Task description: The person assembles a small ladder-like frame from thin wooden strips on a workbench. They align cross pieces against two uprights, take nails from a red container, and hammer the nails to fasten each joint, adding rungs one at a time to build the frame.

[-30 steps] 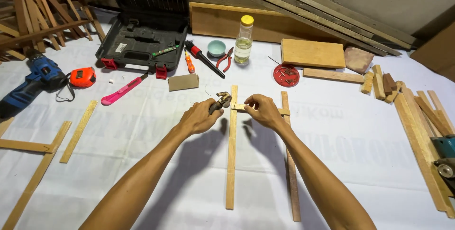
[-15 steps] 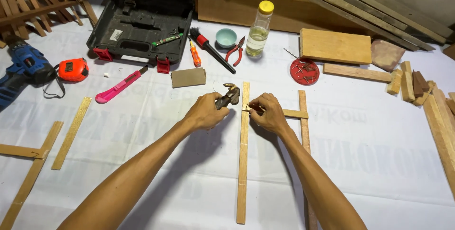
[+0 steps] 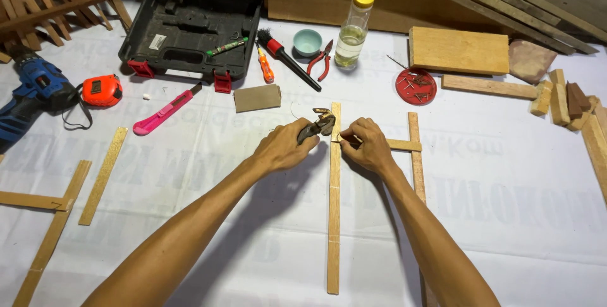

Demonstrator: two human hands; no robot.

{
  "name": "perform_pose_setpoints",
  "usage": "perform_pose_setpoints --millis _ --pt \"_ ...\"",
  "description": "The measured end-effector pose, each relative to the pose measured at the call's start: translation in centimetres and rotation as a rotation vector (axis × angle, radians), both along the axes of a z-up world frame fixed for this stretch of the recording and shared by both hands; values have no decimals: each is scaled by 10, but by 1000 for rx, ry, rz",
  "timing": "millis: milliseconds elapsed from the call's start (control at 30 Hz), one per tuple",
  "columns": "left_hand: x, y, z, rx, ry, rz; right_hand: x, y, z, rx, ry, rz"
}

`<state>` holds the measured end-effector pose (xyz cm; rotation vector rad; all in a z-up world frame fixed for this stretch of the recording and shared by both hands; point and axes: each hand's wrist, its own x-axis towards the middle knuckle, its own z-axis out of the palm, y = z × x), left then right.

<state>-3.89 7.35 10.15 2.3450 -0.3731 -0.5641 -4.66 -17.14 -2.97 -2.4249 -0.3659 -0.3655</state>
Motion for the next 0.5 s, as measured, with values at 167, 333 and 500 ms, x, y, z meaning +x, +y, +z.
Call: perform_pose_setpoints --millis 167,333,500 --pt "9 -1 -24 -18 -65 46 -12 7 8 -53 -170 45" --pt "-3 -3 -21 -38 -131 -4 -10 6 -4 20 -162 14" --pt "-1 1 -30 26 -237 -86 2 4 -5 23 158 -117"
